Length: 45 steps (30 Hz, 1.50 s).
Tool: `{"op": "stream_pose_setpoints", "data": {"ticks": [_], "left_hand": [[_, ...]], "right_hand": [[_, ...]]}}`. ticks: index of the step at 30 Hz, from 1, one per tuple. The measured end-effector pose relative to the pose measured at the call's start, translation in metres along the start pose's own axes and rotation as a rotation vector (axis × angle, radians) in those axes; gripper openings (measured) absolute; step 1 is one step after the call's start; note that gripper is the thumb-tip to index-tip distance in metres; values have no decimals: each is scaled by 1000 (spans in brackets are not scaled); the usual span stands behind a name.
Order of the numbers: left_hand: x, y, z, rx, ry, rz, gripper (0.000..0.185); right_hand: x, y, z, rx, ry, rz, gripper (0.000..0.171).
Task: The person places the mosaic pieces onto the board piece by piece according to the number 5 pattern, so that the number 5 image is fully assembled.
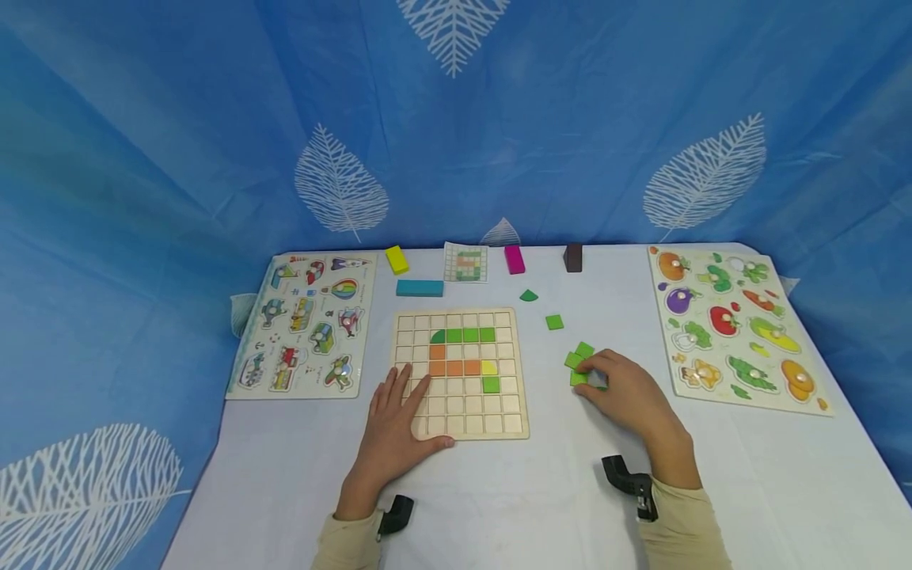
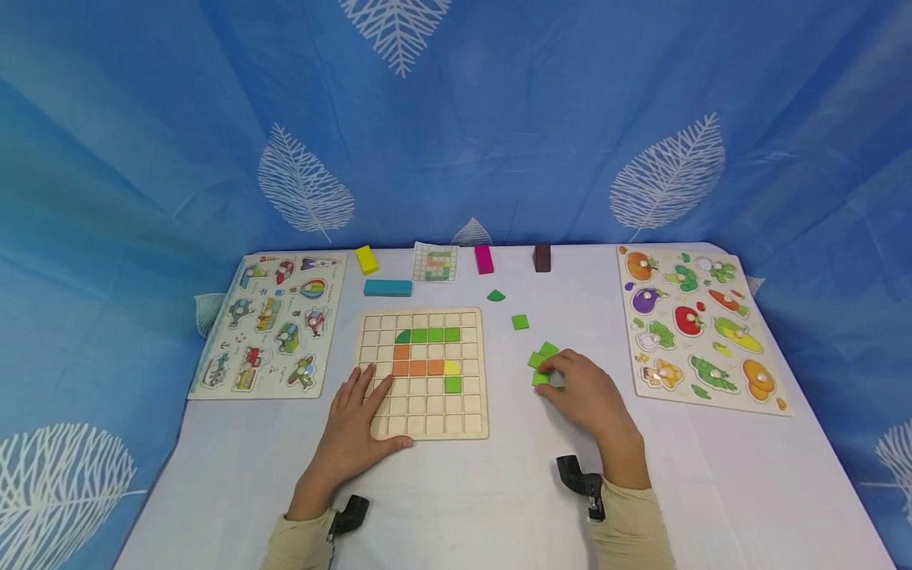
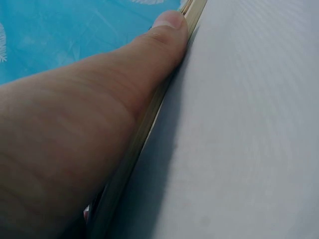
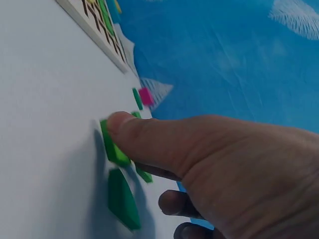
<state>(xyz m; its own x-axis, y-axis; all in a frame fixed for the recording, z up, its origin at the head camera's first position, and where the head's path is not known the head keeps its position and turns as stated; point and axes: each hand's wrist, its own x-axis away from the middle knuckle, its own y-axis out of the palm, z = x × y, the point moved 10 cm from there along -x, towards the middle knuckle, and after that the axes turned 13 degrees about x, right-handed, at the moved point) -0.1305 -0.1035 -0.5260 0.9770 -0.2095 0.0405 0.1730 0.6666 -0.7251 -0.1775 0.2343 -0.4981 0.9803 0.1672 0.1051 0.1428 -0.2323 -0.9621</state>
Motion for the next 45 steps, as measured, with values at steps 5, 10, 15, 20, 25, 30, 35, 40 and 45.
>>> {"op": "stream_pose_setpoints", "data": {"ticks": [5, 10, 15, 20, 25, 30, 35, 40, 45], "left_hand": [[1, -1, -1, 15, -2, 6, 108], [0, -1, -1, 23, 3, 12, 108], [0, -2, 0, 31, 5, 18, 107], [0, -1, 0, 40, 5, 22, 107], [0, -2, 0, 46, 2, 24, 107], [0, -3, 0, 42, 6, 29, 107], [0, -4, 1, 40, 18, 39, 106], [1, -4, 2, 39, 26, 45, 106], [0, -5, 2, 42, 30, 50, 105]], "right_hand": [[2, 2, 5, -4, 9, -38, 27], [1, 2, -1, -8, -15, -22, 23], [1, 4, -10, -6, -52, -8, 22], [0, 5, -38, -21, -139, 55, 23], [0, 10, -85, -22, -290, 109, 23], [4, 17, -123, -2, -413, 121, 17], [7, 24, -141, 47, -471, 130, 14], [8, 25, -144, 81, -471, 156, 13], [8, 26, -145, 96, -471, 157, 12]]}}
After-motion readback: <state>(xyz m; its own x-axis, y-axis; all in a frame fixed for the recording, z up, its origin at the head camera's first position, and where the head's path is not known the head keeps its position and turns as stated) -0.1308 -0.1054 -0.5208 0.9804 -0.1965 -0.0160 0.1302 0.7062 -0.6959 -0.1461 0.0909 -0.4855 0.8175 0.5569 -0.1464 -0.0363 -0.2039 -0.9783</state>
